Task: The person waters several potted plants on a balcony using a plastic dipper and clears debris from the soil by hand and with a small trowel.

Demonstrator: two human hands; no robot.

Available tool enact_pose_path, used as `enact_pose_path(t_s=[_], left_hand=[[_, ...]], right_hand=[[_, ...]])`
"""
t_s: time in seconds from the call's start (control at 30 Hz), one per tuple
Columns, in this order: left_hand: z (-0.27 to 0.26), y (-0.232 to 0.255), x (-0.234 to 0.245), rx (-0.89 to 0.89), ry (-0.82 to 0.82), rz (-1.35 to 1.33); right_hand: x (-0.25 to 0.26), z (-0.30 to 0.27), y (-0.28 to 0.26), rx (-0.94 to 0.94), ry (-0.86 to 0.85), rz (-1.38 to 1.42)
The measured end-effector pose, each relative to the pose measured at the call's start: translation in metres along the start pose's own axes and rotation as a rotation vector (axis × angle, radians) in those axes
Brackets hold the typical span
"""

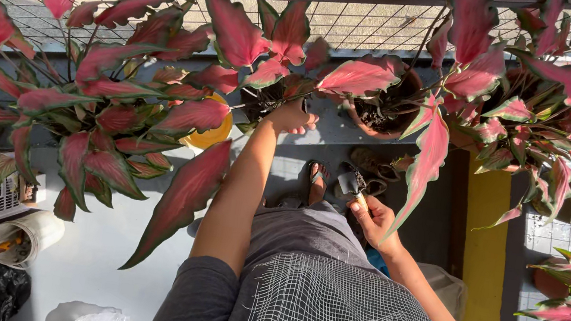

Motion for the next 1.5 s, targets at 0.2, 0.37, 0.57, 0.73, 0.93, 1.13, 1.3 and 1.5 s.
enact_pose_path(t_s=[0.2, 0.37, 0.57, 0.73, 0.93, 1.13, 1.3, 1.5], left_hand=[[-0.013, -0.025, 0.055, 0.056, -0.062, -0.493], [-0.033, -0.023, 0.066, 0.071, -0.081, -0.711], [-0.029, -0.034, 0.066, 0.110, -0.104, -0.757], [-0.046, -0.026, 0.066, 0.167, -0.081, -0.710], [-0.036, -0.031, 0.064, 0.097, -0.080, -0.652], [-0.025, -0.036, 0.067, 0.028, -0.082, -0.654], [-0.027, -0.031, 0.072, 0.046, -0.078, -0.672], [-0.039, -0.021, 0.074, 0.046, -0.095, -0.703]], right_hand=[[-0.009, 0.080, -0.017, 0.165, -0.017, -0.614], [-0.041, 0.173, -0.010, 0.111, -0.121, -0.814], [-0.087, 0.242, -0.002, 0.080, -0.262, -1.082], [-0.113, 0.290, 0.055, -0.101, -0.372, -1.315], [-0.105, 0.269, 0.094, 0.074, -0.158, -1.189], [-0.115, 0.285, 0.029, -0.041, -0.324, -1.291], [-0.105, 0.282, -0.005, 0.133, -0.326, -1.326], [-0.118, 0.289, 0.053, -0.032, -0.313, -1.309]])
Point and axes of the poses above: each hand's wrist, its own z-axis towards the middle knuckle, its own x-axis out of the back of the hand, y = z × x, the point moved 3 cm from there along z, towards the middle knuckle, and after that the axes turned 8 degrees about x, right-handed, at the moved point
